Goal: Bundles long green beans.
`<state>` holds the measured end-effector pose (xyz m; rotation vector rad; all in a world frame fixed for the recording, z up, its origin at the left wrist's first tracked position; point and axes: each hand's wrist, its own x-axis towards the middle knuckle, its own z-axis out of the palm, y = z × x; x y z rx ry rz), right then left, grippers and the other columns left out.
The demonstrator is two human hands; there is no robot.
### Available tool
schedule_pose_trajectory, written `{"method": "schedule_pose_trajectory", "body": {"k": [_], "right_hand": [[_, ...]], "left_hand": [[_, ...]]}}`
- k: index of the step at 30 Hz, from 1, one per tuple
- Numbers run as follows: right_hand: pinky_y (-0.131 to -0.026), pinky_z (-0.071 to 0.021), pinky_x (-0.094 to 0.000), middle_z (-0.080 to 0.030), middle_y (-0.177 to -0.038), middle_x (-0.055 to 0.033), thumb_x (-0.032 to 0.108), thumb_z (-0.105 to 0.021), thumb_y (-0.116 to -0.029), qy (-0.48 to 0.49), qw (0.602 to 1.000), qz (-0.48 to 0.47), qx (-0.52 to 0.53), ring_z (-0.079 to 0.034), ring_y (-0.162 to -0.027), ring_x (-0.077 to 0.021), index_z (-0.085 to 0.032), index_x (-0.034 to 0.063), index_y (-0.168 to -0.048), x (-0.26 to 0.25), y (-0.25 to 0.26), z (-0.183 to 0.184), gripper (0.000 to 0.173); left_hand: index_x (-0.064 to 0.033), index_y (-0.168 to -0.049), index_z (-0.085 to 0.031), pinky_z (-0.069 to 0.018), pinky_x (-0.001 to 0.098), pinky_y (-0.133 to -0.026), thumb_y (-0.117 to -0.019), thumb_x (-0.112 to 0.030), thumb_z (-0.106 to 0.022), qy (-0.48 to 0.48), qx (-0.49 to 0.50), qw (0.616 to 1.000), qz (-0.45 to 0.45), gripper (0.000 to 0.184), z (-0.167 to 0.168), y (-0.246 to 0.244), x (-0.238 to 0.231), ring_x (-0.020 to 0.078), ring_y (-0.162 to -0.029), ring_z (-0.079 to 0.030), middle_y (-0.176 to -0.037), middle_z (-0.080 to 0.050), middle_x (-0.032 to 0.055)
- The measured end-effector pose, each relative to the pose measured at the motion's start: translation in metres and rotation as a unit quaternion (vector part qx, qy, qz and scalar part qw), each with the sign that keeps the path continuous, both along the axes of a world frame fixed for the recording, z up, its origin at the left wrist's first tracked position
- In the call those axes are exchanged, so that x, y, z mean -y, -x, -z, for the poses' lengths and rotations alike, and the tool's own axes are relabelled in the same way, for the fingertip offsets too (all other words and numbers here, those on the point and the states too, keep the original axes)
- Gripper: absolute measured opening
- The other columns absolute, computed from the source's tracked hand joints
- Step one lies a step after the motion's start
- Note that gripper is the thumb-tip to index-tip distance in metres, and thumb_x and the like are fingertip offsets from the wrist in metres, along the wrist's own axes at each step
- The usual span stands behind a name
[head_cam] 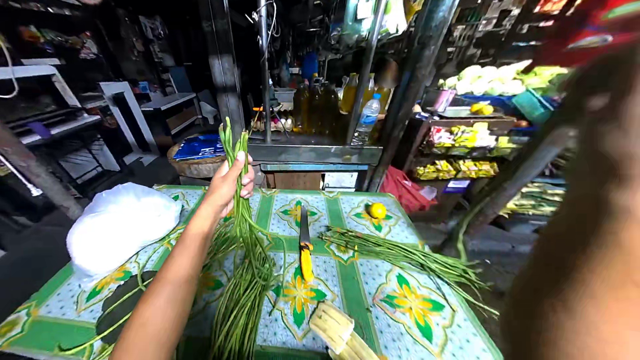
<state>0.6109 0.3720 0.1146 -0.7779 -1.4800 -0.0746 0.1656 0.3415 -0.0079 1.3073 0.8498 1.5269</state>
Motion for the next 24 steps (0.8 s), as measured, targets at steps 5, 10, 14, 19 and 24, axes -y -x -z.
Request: {"method": "schedule_pose_trajectory", "body": {"k": [5, 10, 14, 19, 24], "right_hand": [[-0.068, -0.0562, -0.0546, -0.070, -0.091, -0.0165, 0.027, -0.056, -0.1055, 0.218, 0.942, -0.019, 0.255, -0.067, -0.075, -0.0289, -0.071, 0.0024, -0.110, 0.000, 0.086, 0.109, 0.029], [-0.059, -0.0525, -0.0224, -0.071, -0.109, -0.0029, 0.027, -0.059, -0.1045, 0.388, 0.878, -0.250, 0.127, -0.060, -0.065, -0.0040, -0.065, 0.0096, -0.135, 0.013, 0.143, 0.148, 0.035], [-0.053, -0.0467, -0.0154, -0.067, -0.084, 0.0029, 0.017, -0.063, -0.1010, 0.387, 0.842, -0.375, 0.020, -0.053, -0.057, 0.0017, -0.066, 0.0051, -0.122, 0.026, 0.159, 0.133, 0.025], [-0.051, -0.0424, -0.0150, -0.062, -0.073, 0.0055, 0.011, -0.063, -0.0982, 0.388, 0.826, -0.409, -0.001, -0.049, -0.054, 0.0020, -0.067, 0.0027, -0.102, 0.024, 0.148, 0.148, 0.010], [-0.053, -0.0496, -0.0168, -0.064, -0.068, 0.0039, 0.006, -0.062, -0.0985, 0.375, 0.840, -0.379, -0.105, -0.056, -0.054, -0.0004, -0.066, -0.0001, -0.102, 0.033, 0.150, 0.159, 0.008]], "left_hand": [[-0.0116, -0.116, -0.047, -0.0477, 0.0177, -0.048, -0.1107, -0.023, -0.029, -0.027, 0.029, 0.999, 0.028, 0.022, 0.012, -0.028, 0.006, 0.0053, -0.050, -0.051, -0.069, -0.053, -0.0017], [-0.0078, -0.117, -0.045, -0.0498, 0.0177, -0.052, -0.1080, -0.016, -0.038, -0.026, -0.054, 0.995, 0.078, 0.014, 0.024, -0.070, 0.014, 0.0034, -0.052, -0.053, -0.069, -0.055, -0.0049], [-0.0063, -0.127, -0.045, -0.0488, 0.0165, -0.053, -0.1065, -0.016, -0.043, -0.025, -0.085, 0.982, 0.167, 0.023, 0.038, -0.098, 0.017, 0.0015, -0.054, -0.053, -0.069, -0.055, -0.0074], [-0.0090, -0.117, -0.049, -0.0525, 0.0177, -0.053, -0.1082, -0.022, -0.042, 0.006, -0.154, 0.957, 0.246, 0.017, 0.047, -0.102, 0.014, 0.0029, -0.056, -0.058, -0.071, -0.059, -0.0077], [-0.0054, -0.117, -0.053, -0.0651, 0.0344, -0.075, -0.1104, -0.020, -0.038, -0.004, -0.150, 0.946, 0.289, 0.022, 0.050, -0.112, 0.013, 0.0145, -0.073, -0.073, -0.083, -0.069, -0.0013]]}}
